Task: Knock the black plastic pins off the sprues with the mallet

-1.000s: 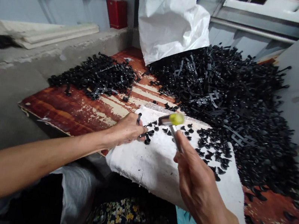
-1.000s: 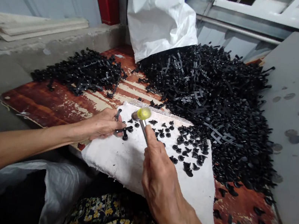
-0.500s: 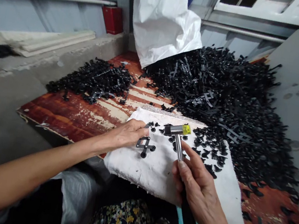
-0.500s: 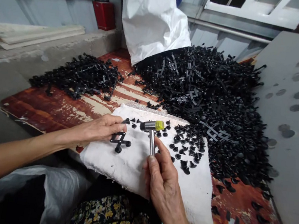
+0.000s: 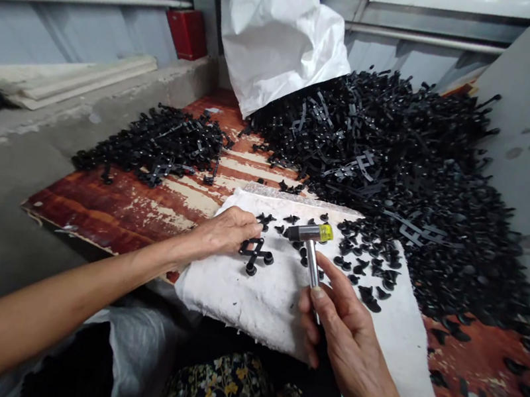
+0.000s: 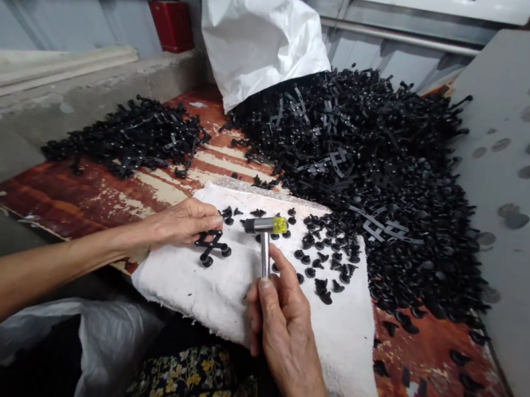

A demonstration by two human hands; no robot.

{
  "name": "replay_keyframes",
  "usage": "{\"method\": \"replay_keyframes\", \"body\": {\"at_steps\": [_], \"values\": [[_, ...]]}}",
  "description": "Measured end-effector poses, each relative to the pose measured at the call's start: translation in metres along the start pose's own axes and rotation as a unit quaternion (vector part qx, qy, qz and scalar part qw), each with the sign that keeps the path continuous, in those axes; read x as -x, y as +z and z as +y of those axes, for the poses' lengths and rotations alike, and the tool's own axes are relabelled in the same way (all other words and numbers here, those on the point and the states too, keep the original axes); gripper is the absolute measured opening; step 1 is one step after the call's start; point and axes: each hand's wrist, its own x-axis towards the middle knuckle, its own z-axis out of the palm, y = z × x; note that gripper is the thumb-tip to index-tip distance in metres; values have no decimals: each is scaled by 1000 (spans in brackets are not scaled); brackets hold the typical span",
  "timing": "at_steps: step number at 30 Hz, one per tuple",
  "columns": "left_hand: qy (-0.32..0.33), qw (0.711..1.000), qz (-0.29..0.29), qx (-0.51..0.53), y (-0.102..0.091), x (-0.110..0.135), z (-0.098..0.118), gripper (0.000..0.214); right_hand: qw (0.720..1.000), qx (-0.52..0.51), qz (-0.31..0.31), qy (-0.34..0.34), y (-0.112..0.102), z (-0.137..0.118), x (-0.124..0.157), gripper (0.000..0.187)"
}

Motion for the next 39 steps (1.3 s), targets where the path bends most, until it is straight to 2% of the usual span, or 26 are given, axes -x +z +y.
{"method": "replay_keyframes", "body": {"at_steps": [8, 19, 30, 36, 39], "values": [[16, 1000, -10, -19, -3, 0, -2, 39, 1000, -2, -8, 3, -1, 0, -2, 76], [24, 995, -3, -96, -3, -3, -3, 36, 1000, 5, -18, -1, -2, 2, -2, 72], [43, 978, 6, -202, -3, -4, 8, 32, 999, 18, -32, -10, -4, 3, -2, 68], [51, 961, -6, -273, -7, -7, 11, 30, 997, 60, -39, -9, -8, 7, -1, 65], [57, 953, -10, -296, -9, -9, 12, 29, 991, 124, -52, -3, -9, 4, -2, 61]]}}
